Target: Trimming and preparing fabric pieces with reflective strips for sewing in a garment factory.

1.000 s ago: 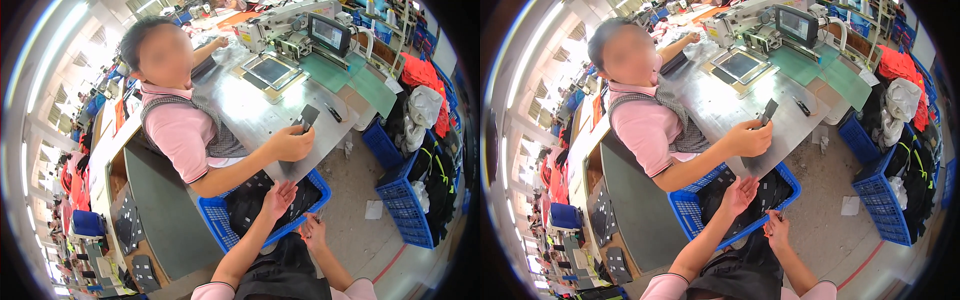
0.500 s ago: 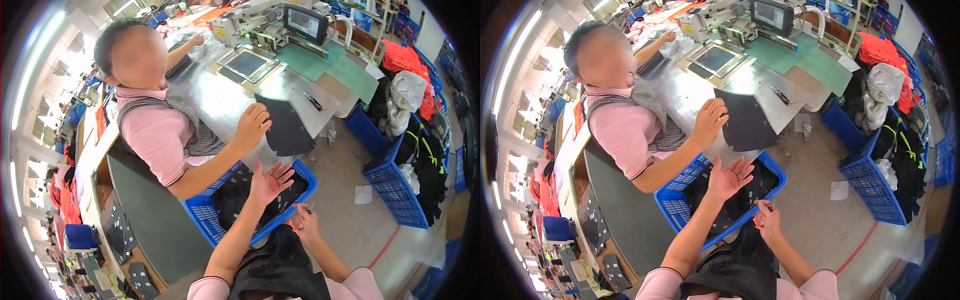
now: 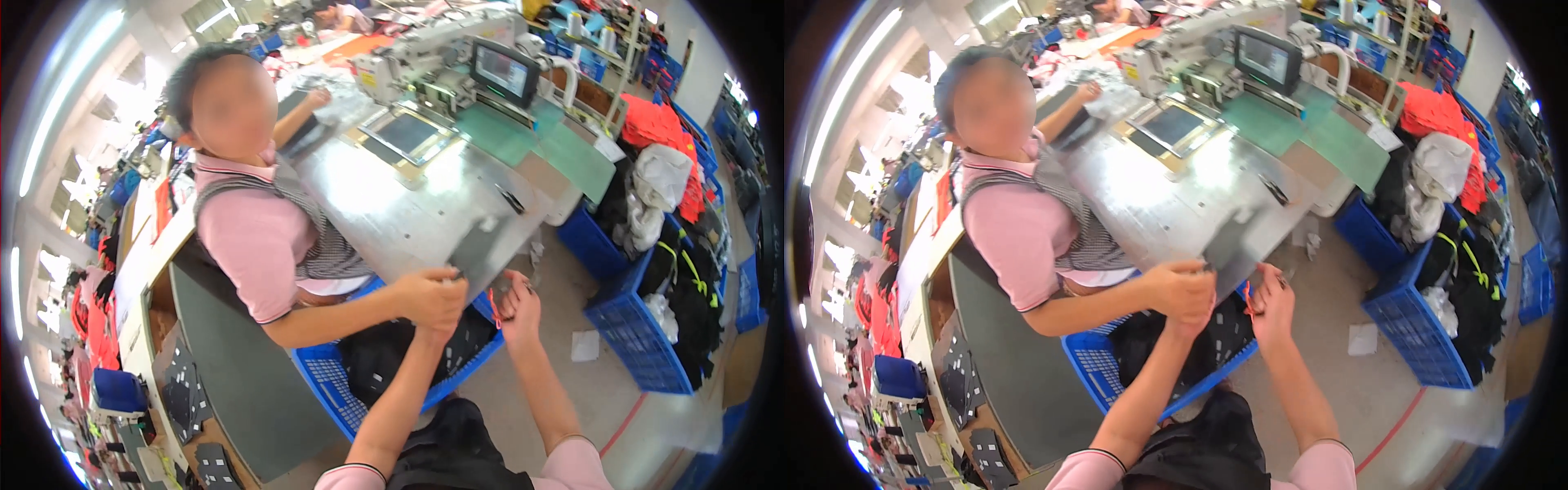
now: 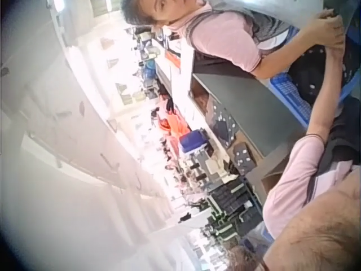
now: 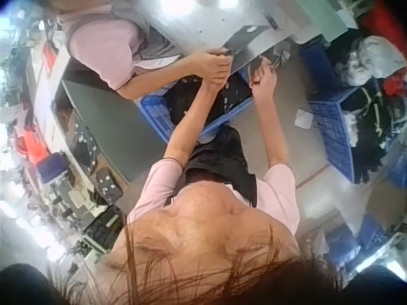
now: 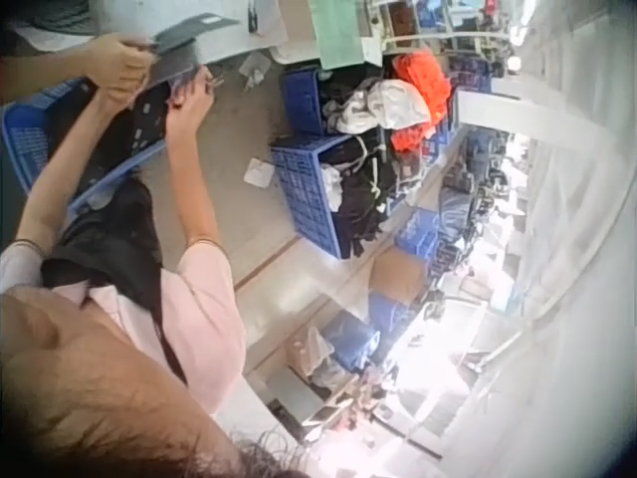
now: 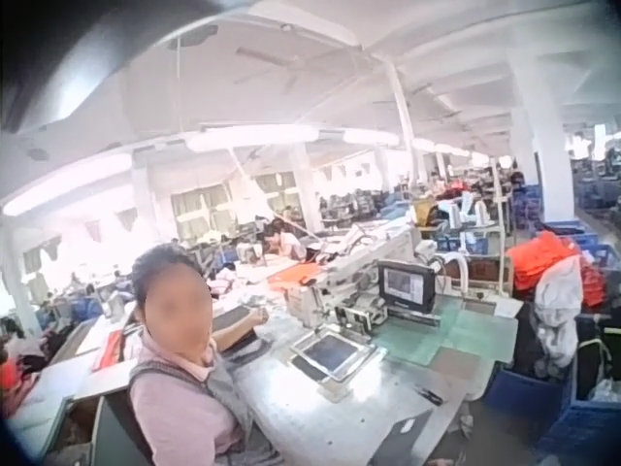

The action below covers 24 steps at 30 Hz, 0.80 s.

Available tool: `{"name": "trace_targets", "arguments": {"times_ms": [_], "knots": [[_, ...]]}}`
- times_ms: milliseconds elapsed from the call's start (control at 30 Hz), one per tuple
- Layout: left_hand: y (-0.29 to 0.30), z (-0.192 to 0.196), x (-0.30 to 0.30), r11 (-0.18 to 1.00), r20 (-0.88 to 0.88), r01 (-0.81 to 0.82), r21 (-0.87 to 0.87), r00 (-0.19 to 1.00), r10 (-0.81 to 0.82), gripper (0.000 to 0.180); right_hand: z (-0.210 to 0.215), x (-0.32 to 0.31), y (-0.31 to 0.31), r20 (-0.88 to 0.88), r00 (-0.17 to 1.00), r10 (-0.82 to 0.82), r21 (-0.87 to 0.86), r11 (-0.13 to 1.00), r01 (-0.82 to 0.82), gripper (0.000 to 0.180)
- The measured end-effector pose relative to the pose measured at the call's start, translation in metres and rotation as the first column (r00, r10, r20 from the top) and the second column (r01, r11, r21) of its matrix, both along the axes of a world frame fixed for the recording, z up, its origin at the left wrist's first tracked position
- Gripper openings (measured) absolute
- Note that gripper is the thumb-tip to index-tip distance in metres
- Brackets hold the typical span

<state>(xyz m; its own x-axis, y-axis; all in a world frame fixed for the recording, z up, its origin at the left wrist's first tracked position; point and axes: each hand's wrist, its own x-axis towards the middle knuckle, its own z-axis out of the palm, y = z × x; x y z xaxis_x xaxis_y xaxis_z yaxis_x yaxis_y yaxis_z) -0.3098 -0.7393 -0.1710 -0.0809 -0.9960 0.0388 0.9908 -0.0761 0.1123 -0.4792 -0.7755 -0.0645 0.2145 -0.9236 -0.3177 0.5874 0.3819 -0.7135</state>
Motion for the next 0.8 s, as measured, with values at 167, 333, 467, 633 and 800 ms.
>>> {"name": "trace_targets", "arguments": {"times_ms": [167, 333, 467, 633, 800], "knots": [[0.009, -0.038, 0.038, 0.835, -0.689, 0.538, 0.119, 0.650, -0.320, 0.032, -0.014, 0.007, 0.027, -0.113, 0.992, -0.053, 0.017, 0.998, 0.055, 0.031], [-0.002, 0.082, 0.024, 0.394, -0.478, 0.754, 0.525, 0.644, -0.597, 0.037, -0.012, -0.011, 0.029, -0.174, 0.984, -0.038, 0.010, 0.999, 0.041, 0.030], [0.050, 0.031, -0.014, 0.940, 0.467, -0.339, -0.041, 0.825, 0.318, 0.035, 0.015, 0.013, 0.019, -0.234, 0.972, -0.028, -0.092, 0.996, 0.006, 0.020], [0.074, 0.027, -0.006, 0.800, 0.464, -0.427, 0.422, 0.860, 0.214, 0.059, -0.024, -0.005, 0.000, -0.416, 0.898, 0.142, -0.046, 0.983, -0.177, 0.013], [0.200, 0.046, 0.009, 0.813, 0.525, -0.274, 0.515, 0.850, -0.047, 0.078, -0.015, -0.021, 0.034, -0.432, 0.897, 0.091, -0.090, 0.986, -0.143, 0.009]]}}
